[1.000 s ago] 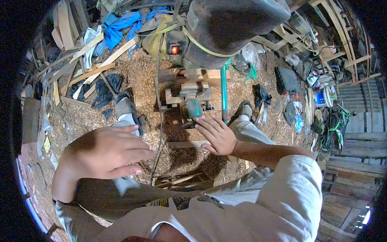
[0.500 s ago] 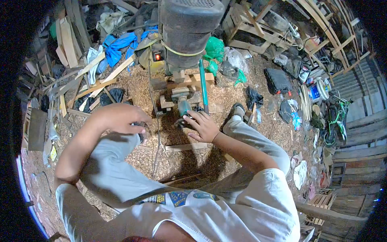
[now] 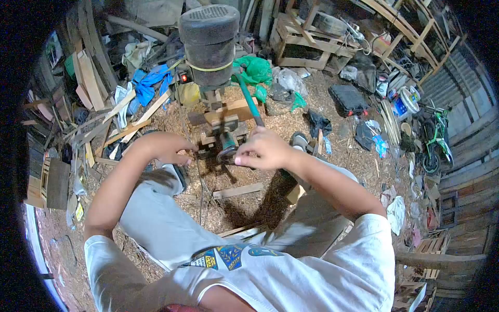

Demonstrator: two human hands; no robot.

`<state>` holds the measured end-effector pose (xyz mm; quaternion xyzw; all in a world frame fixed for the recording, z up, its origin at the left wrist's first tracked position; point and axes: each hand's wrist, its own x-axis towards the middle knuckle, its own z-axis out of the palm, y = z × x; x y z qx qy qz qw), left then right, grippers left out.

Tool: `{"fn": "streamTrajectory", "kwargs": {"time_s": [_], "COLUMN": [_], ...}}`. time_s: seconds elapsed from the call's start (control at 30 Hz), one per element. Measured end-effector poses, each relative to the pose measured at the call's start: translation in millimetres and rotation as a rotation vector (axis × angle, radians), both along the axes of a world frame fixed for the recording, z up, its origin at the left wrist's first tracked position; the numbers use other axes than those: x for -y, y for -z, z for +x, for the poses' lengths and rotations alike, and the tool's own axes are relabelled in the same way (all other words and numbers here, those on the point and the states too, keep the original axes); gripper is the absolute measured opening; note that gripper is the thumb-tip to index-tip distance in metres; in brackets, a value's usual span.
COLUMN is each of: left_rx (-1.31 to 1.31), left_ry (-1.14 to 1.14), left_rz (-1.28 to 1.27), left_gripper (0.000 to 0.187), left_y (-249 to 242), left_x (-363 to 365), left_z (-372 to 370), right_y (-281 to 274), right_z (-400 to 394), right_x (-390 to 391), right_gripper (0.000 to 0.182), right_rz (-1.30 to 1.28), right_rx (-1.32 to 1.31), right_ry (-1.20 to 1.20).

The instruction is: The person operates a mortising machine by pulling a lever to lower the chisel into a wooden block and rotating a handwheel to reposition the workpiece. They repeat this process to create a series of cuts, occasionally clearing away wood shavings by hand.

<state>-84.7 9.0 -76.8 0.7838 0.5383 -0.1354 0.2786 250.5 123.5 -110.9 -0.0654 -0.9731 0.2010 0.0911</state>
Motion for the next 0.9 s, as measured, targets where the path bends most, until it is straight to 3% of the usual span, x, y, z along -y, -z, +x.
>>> {"fn": "streamTrajectory", "kwargs": {"time_s": [0.07,0.13,0.17,0.2,0.27,0.37,0.43,0.5,0.57,0.6,0.7,0.77,0.9], "left_rx": [-0.009,-0.082,-0.089,-0.159,-0.240,-0.223,-0.189,-0.188,-0.201,-0.183,-0.183,-0.148,-0.147], "left_ry": [0.011,0.001,0.002,-0.007,-0.016,0.058,0.070,0.069,0.087,0.087,0.084,0.091,0.097], "left_rz": [-0.015,-0.033,-0.028,-0.069,-0.106,-0.045,-0.079,-0.090,-0.083,-0.095,-0.116,-0.112,-0.104], "left_gripper": [0.060,0.061,0.061,0.062,0.063,0.065,0.066,0.068,0.068,0.068,0.066,0.066,0.067], "left_y": [-2.6,-9.5,-13.8,-18.0,-18.7,-2.7,-3.7,-7.3,-8.3,-2.1,-8.2,-6.9,-7.5], "left_x": [-0.8,-0.3,-1.4,-2.6,-2.9,-9.2,-11.0,-11.3,-13.7,-17.2,-20.3,-21.8,-24.5], "left_z": [11.9,31.2,41.9,52.7,60.8,66.3,71.8,76.7,79.3,77.1,80.5,78.4,76.2], "right_y": [-38.1,-71.3,-92.3,-114.9,-152.3,-170.4,-163.4,-142.1,-104.9,-89.9,-63.3,-52.3,-51.0], "right_z": [-0.7,-0.4,-5.3,-8.2,-10.9,-28.1,-51.4,-77.3,-100.7,-107.1,-115.9,-134.4,-145.7], "right_x": [-9.1,-17.7,-24.5,-31.7,-47.4,-87.3,-102.2,-116.5,-125.8,-130.0,-138.7,-155.3,-175.8], "right_gripper": [0.033,0.049,0.078,0.103,0.118,0.109,0.101,0.078,0.073,0.073,0.072,0.071,0.078], "right_rz": [-0.163,-0.539,-0.502,-0.650,-0.797,-0.834,-0.773,-0.853,-0.629,-0.613,-0.093,-0.348,-0.433], "right_rx": [0.133,-0.045,-0.149,-0.170,-0.313,-0.641,-0.937,-1.159,-1.239,-1.254,-1.045,-1.096,-0.921], "right_ry": [0.007,-0.001,-0.025,-0.013,-0.061,-0.188,-0.030,-0.051,0.092,0.074,0.266,0.272,0.340]}}
